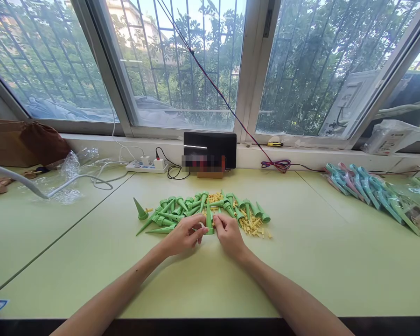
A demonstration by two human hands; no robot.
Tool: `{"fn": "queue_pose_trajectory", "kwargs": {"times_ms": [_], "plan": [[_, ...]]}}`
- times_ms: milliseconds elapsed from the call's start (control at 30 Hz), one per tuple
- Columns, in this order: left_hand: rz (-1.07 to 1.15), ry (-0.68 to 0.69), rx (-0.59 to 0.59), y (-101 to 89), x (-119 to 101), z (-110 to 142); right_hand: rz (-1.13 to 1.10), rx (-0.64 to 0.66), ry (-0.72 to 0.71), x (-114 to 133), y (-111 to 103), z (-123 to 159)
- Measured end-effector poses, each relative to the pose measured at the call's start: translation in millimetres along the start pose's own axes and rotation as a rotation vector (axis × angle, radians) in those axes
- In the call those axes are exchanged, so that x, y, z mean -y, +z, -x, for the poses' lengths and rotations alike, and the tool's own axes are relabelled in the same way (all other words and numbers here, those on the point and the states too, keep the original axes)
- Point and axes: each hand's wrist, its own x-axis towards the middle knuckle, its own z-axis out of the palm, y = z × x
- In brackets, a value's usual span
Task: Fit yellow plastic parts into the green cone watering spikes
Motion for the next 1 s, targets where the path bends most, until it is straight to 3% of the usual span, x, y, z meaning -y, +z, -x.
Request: {"fn": "queue_pose_trajectory", "kwargs": {"times_ms": [267, 1000], "plan": [[-0.117, 0.028, -0.001, -0.1, 3.0, 0.6, 0.079, -0.038, -0.045, 1.8, -0.3, -1.5], [-0.27, 0.188, 0.012, 0.1, 11.4, 0.0, -0.015, -0.003, 0.059, -6.4, 2.2, -3.5]]}}
